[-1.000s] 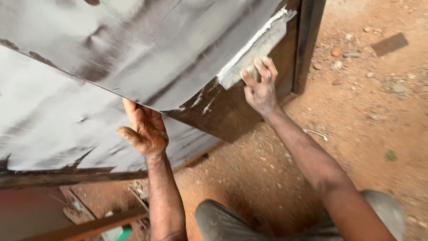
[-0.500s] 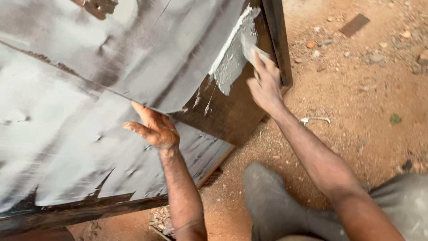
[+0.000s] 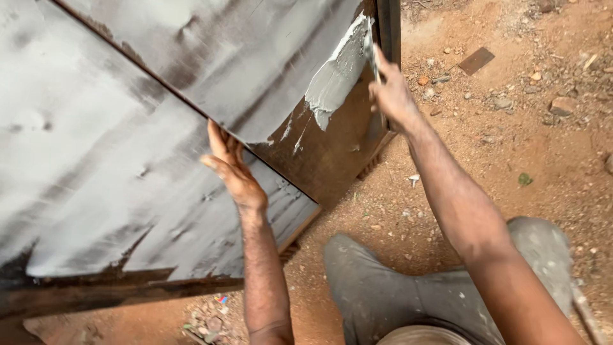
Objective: The person sits on the ground applying gray putty filler onto metal cabinet panels using a putty knife. They scoop putty from a tray, spread it over dents and seams on the panels, and continue coating different sections of the cabinet, including inner shelves.
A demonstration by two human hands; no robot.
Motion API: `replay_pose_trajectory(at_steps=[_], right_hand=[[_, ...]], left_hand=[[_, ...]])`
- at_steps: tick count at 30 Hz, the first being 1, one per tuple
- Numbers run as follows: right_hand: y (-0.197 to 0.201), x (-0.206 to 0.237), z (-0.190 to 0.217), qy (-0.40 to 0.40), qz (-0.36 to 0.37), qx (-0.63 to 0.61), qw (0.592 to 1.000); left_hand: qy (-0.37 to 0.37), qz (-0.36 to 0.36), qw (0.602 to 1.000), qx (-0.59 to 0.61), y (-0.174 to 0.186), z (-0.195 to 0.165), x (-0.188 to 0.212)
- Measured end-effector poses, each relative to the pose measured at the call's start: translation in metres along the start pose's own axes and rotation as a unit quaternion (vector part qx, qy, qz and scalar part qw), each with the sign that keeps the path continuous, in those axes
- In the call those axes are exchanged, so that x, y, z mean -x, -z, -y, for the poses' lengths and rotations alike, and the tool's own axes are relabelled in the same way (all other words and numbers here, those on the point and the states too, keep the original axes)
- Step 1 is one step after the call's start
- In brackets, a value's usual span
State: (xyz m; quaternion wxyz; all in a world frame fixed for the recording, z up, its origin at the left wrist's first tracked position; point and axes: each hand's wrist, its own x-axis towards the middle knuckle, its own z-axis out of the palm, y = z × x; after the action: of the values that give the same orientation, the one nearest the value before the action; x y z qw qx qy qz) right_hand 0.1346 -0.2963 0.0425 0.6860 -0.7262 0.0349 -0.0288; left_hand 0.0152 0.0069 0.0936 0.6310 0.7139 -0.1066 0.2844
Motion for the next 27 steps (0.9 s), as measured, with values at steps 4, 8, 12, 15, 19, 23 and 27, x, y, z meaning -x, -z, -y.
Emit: replay_pose_trajectory(at_steps=[4,8,12,15,19,23,27], right_hand=[[0.0,-0.039,0.019,0.024,-0.016,-0.047,0.998],[-0.01,-0.05,0.022,0.049,0.001,-0.051,0.998],[-0.031,-0.026,0.013,0.052,0.057,-0.132,0.988],[-0.064,0.015,0.01,0.054,0.085,-0.148,0.984],[-0.114,0.073,0.009,0.092,0.077,-0.121,0.985],[-0.162,0.123,0.017,0.158,0.021,-0.026,0.987],[-0.205,0.164,0.038,0.098,0.01,-0.082,0.992]], left_hand=[[0.012,0.045,0.999,0.003,0.015,-0.01,-0.006],[0.018,0.088,0.996,-0.027,0.026,-0.017,-0.007],[0.043,0.071,0.994,-0.073,0.032,-0.031,-0.014],[0.075,0.042,0.99,-0.115,0.031,-0.047,-0.024],[0.069,0.072,0.988,-0.114,0.024,-0.067,-0.029],[0.088,0.069,0.988,-0.111,0.024,-0.071,-0.03],[0.096,0.068,0.984,-0.136,0.031,-0.063,-0.035]])
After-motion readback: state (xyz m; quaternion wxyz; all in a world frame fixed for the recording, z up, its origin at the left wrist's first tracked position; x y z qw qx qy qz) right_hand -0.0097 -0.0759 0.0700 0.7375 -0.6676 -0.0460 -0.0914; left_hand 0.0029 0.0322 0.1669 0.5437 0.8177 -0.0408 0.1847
